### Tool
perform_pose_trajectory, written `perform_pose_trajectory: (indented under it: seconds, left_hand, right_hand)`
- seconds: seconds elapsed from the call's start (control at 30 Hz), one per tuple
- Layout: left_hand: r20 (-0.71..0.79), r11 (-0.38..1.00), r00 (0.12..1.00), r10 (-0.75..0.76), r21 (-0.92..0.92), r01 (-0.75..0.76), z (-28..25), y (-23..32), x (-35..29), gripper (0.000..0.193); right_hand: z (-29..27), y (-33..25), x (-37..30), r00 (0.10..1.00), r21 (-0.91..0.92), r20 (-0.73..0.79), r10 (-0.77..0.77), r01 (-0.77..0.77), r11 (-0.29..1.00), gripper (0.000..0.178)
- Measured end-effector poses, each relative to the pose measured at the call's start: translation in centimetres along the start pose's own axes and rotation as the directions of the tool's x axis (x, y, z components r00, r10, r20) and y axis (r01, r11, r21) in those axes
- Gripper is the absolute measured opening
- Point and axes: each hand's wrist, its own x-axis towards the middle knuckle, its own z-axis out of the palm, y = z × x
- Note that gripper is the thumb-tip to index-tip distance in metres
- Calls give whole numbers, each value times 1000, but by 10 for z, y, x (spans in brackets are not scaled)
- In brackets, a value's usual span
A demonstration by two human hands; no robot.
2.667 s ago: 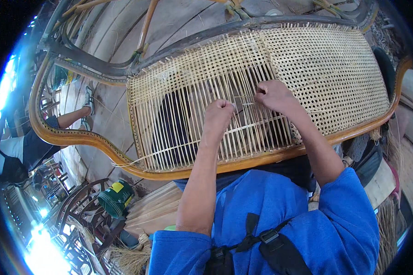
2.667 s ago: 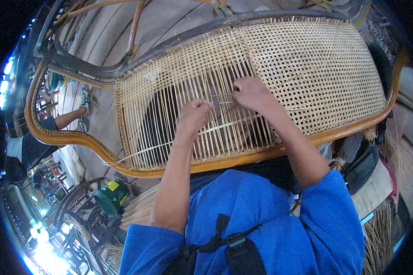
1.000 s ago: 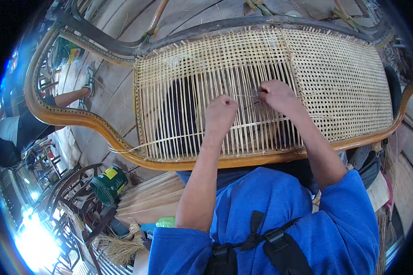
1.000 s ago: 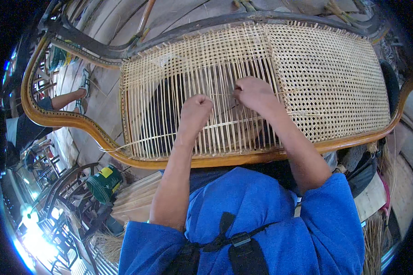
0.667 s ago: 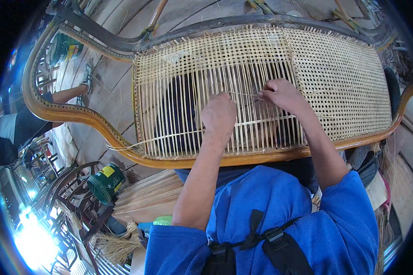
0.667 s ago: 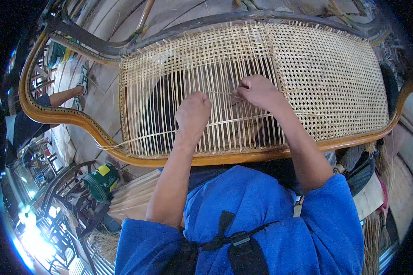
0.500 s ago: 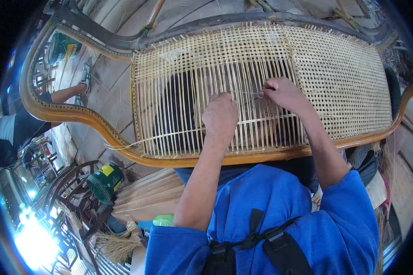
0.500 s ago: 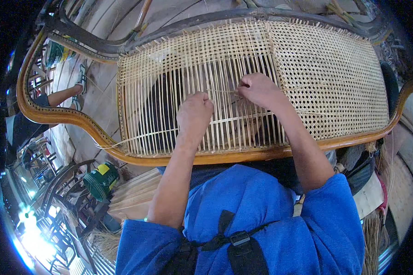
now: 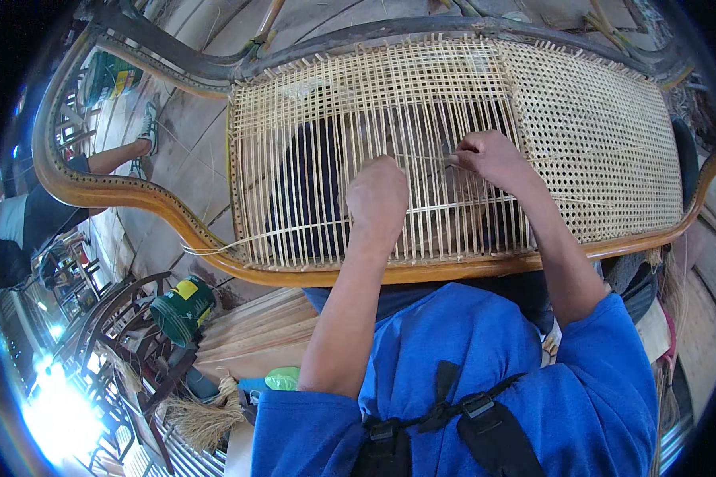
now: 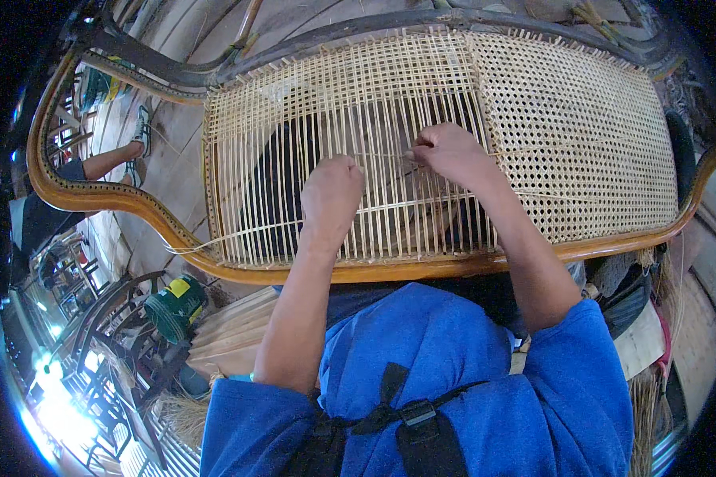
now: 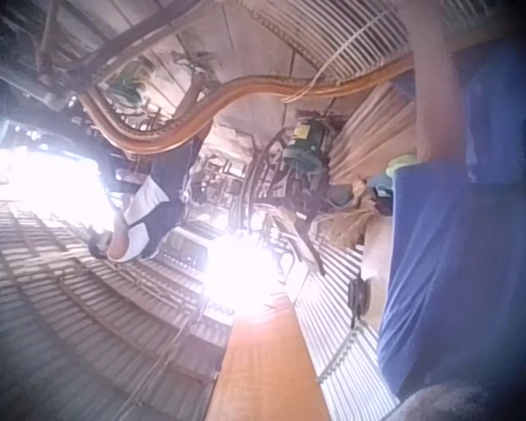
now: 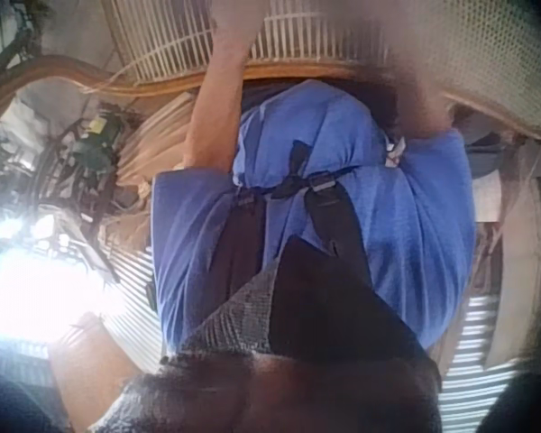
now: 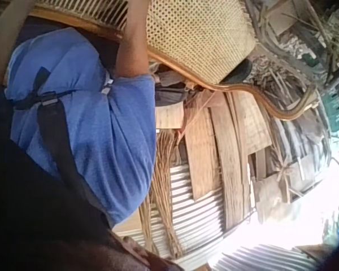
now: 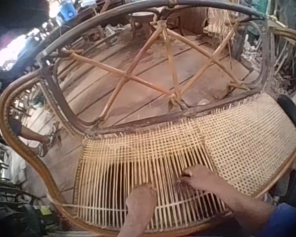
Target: Weaving rattan strips into a bamboo furniture frame and trimming excess material with a knife.
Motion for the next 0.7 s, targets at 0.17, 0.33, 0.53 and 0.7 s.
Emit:
perform_pose_trajectory:
  seconds: [0.17, 0.33, 0.53, 0.7]
  left_hand:
    - [-41, 999, 999, -18, -43, 16, -13, 12, -4, 17]
    - [-94, 969, 973, 210, -111, -220, 2, 10, 3, 18]
    - [185, 987, 973, 137, 62, -150, -2, 9, 15, 15]
    - [87, 1000, 996, 11, 0, -11, -12, 16, 2, 15]
  right_hand:
    - [-4, 3, -5, 998, -28, -54, -45, 43, 999, 23]
    - [-10, 0, -9, 999, -11, -51, -19, 18, 1000, 17]
    - [-16, 7, -5, 999, -47, 18, 26, -25, 999, 18]
    - [-5, 7, -7, 997, -50, -32, -77, 75, 996, 21]
